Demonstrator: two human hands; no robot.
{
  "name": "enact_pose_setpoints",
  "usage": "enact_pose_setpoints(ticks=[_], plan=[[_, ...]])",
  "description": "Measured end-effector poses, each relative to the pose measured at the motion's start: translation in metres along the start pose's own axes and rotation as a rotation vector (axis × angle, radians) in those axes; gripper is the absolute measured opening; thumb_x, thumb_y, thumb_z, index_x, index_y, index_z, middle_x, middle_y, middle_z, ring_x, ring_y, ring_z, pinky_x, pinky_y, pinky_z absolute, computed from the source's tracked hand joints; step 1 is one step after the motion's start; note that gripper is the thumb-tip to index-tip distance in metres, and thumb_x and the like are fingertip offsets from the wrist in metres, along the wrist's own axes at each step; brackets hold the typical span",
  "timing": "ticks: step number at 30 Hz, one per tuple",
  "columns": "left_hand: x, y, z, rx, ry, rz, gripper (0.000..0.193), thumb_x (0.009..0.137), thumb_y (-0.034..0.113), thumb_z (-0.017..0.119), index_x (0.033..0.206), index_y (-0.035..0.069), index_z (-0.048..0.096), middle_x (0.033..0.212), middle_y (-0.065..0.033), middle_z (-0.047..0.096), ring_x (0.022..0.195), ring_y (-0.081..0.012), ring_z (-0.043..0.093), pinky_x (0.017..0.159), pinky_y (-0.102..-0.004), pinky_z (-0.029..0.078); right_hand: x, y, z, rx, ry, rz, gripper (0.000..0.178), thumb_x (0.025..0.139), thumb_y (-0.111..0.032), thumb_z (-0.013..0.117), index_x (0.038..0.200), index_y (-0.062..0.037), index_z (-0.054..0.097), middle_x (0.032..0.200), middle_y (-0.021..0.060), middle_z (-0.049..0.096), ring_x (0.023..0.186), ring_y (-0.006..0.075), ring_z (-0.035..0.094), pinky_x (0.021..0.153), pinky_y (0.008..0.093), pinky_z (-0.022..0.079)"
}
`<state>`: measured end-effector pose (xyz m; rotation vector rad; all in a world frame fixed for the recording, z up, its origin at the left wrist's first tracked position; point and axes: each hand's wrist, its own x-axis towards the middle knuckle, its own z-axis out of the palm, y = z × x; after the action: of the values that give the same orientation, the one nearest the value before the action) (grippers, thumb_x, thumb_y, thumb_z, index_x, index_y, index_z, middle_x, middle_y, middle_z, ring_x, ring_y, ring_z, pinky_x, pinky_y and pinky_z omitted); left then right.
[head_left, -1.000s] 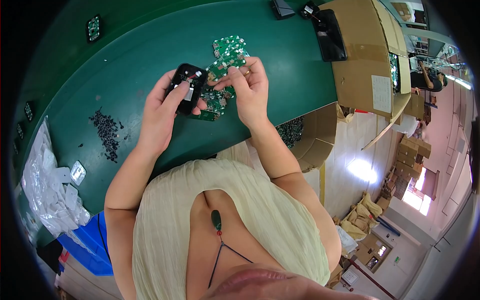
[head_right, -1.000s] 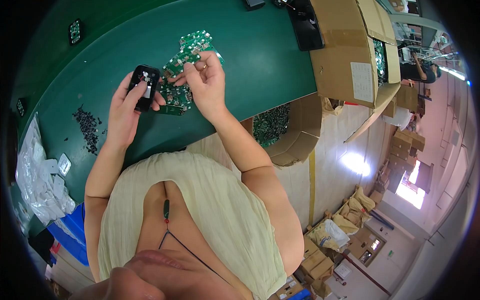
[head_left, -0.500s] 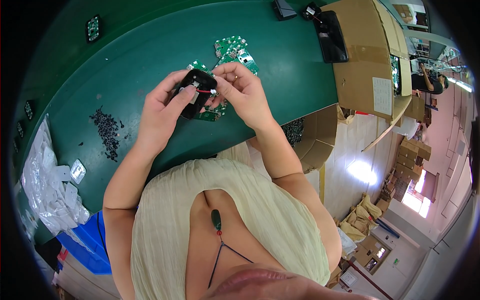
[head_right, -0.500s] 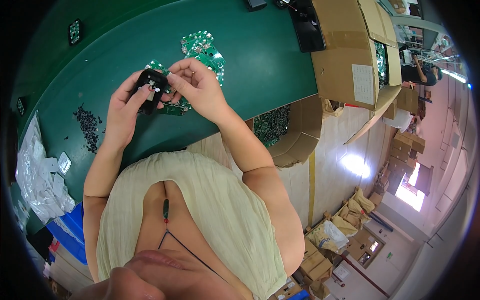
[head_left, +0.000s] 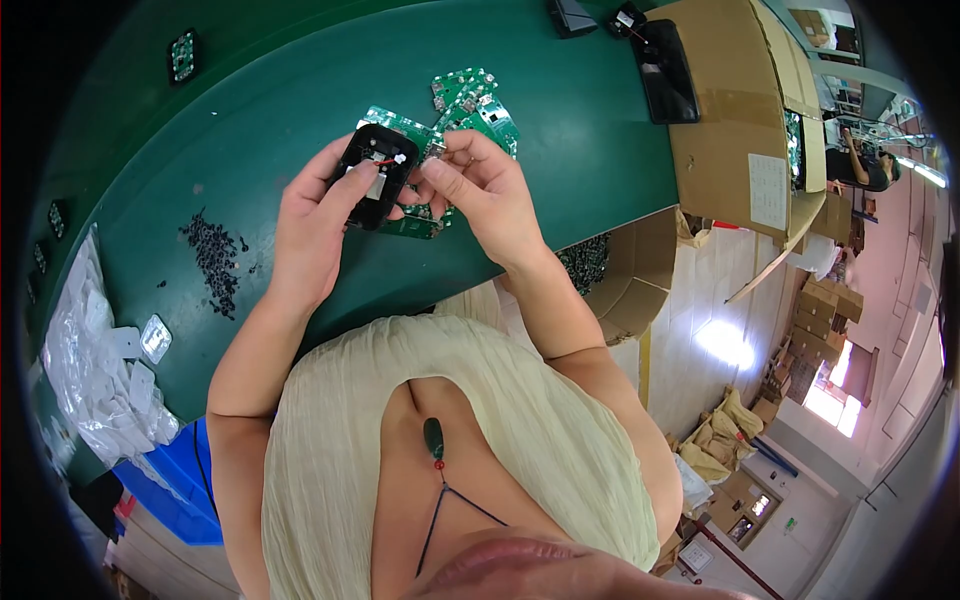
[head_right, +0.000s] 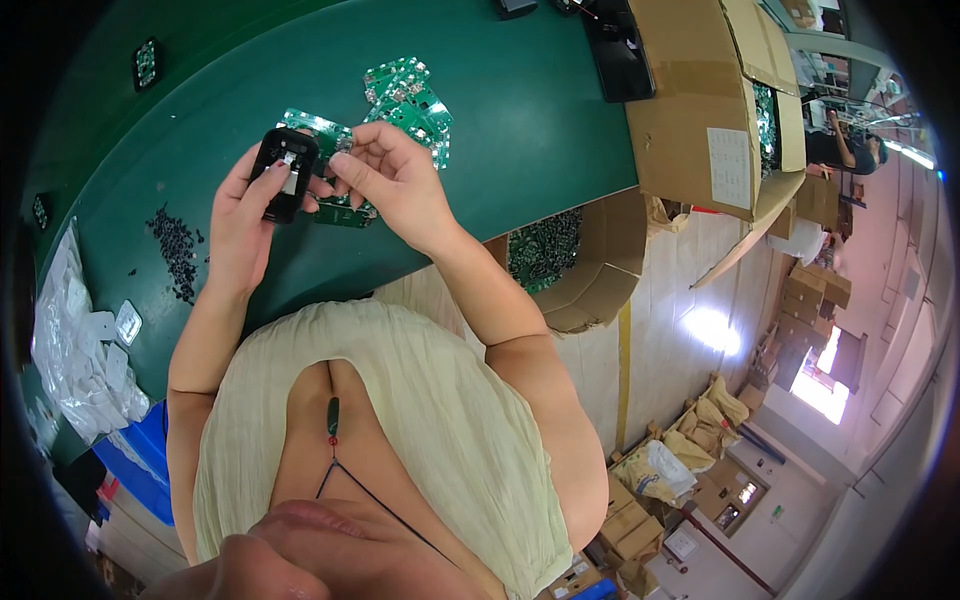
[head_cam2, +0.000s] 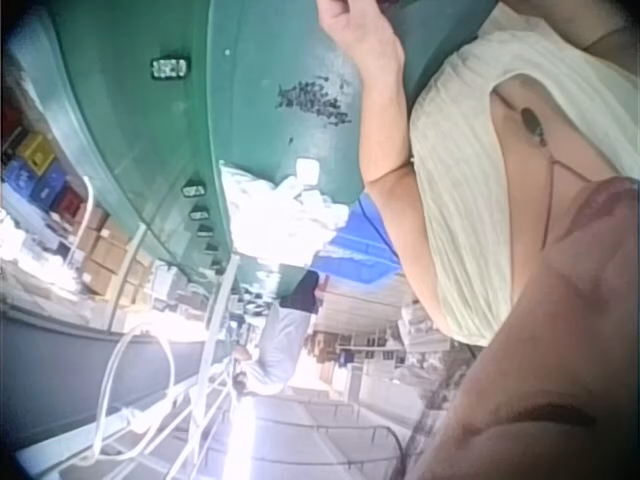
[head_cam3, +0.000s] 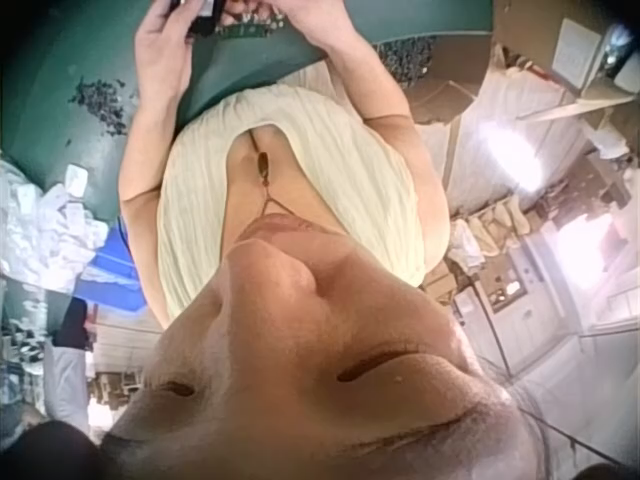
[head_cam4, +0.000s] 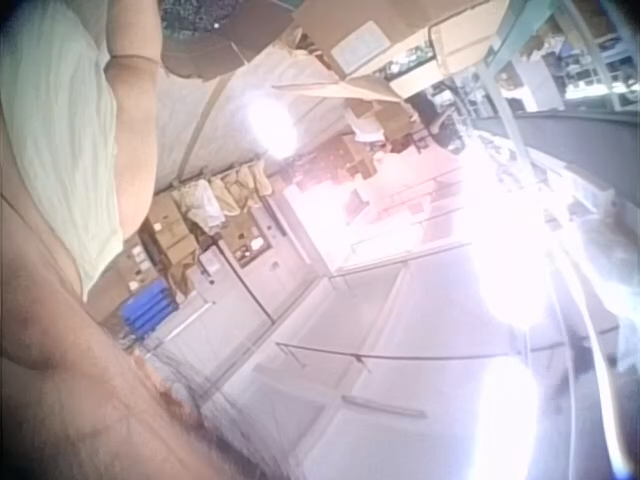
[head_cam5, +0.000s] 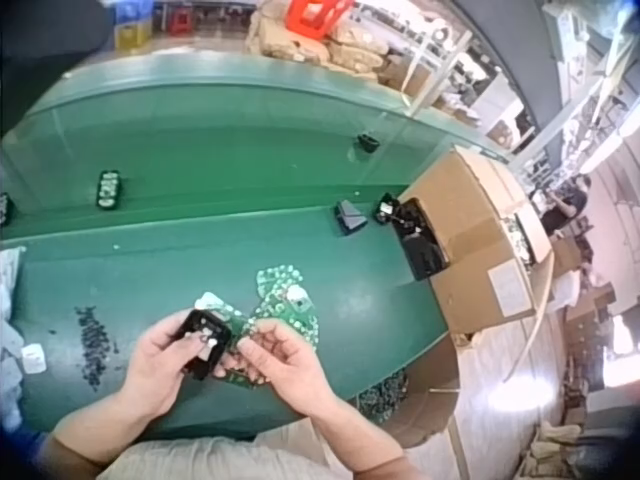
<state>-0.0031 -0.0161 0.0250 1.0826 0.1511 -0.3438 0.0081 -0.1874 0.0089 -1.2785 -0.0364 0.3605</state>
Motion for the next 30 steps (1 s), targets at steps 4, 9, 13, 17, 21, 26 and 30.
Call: enact_pose_setpoints(ticks=[4, 9, 13, 17, 21, 26, 30], plan=[[-0.002, -0.001, -0.001, 0.016, 0.002, 0.000, 0.026, 0.088, 0.010, 0.048, 0.111, -0.001, 0.052, 0.093, -0.0076, 0.061, 0.075, -0.0133, 0.061, 0.064, -0.0253, 0.050, 0.000, 0.000, 0.003, 0.047, 0.034, -0.021, 0.016, 0.087, -0.010, 0.055, 0.099, 0.0001, 0.049, 0.081, 0.0074, 0.060, 0.066, 0.0084, 0.054, 0.054, 0.0213, 0.045], [-0.002, -0.002, -0.003, 0.120, -0.018, 0.058, 0.028, 0.088, 0.006, 0.044, 0.114, -0.001, 0.051, 0.102, -0.0105, 0.059, 0.076, -0.0182, 0.062, 0.062, -0.0261, 0.050, 0.000, -0.003, -0.004, -0.001, -0.007, 0.015, 0.017, 0.088, -0.010, 0.054, 0.100, 0.0003, 0.048, 0.080, 0.0077, 0.060, 0.066, 0.0093, 0.055, 0.056, 0.0214, 0.046], [-0.003, -0.002, 0.000, 0.104, -0.018, 0.058, 0.028, 0.088, 0.006, 0.044, 0.114, -0.002, 0.050, 0.107, -0.0112, 0.058, 0.076, -0.0185, 0.062, 0.062, -0.0259, 0.050, -0.004, -0.001, 0.005, 0.042, 0.025, -0.077, 0.019, 0.088, -0.009, 0.053, 0.102, 0.0000, 0.046, 0.084, 0.0079, 0.059, 0.067, 0.0110, 0.057, 0.057, 0.0220, 0.047], [-0.005, -0.003, 0.004, 0.072, -0.050, 0.048, 0.028, 0.088, 0.007, 0.044, 0.114, -0.003, 0.050, 0.108, -0.0113, 0.057, 0.074, -0.0180, 0.062, 0.063, -0.0256, 0.050, 0.001, 0.003, 0.001, -0.022, 0.096, -0.154, 0.018, 0.087, -0.006, 0.053, 0.101, -0.0006, 0.045, 0.086, 0.0084, 0.058, 0.070, 0.0131, 0.059, 0.059, 0.0233, 0.048], [0.000, 0.000, -0.002, 0.073, 0.092, 0.036, 0.023, 0.089, 0.009, 0.046, 0.109, -0.002, 0.051, 0.089, -0.0093, 0.060, 0.067, -0.0136, 0.060, 0.059, -0.0244, 0.049, 0.004, -0.014, -0.005, 0.129, 0.254, -0.335, 0.013, 0.087, -0.002, 0.048, 0.100, -0.0009, 0.045, 0.086, 0.0086, 0.058, 0.076, 0.0160, 0.061, 0.065, 0.0252, 0.048], [0.007, 0.002, -0.008, 0.068, 0.155, 0.017, 0.020, 0.089, 0.011, 0.046, 0.104, -0.001, 0.052, 0.082, -0.0091, 0.061, 0.063, -0.0142, 0.059, 0.056, -0.0249, 0.047, -0.021, -0.038, 0.008, -0.340, -0.028, -0.260, 0.030, 0.083, -0.003, 0.054, 0.113, 0.0013, 0.054, 0.085, 0.0083, 0.059, 0.084, 0.0166, 0.059, 0.072, 0.0266, 0.046], [0.009, -0.002, -0.009, 0.060, 0.148, 0.002, 0.020, 0.089, 0.012, 0.047, 0.103, -0.001, 0.052, 0.080, -0.0093, 0.060, 0.062, -0.0142, 0.059, 0.056, -0.0252, 0.047, -0.047, -0.030, 0.032, -0.198, -0.671, -0.006, 0.031, 0.080, -0.006, 0.062, 0.111, -0.0019, 0.057, 0.091, 0.0083, 0.063, 0.076, 0.0156, 0.060, 0.066, 0.0284, 0.047]])
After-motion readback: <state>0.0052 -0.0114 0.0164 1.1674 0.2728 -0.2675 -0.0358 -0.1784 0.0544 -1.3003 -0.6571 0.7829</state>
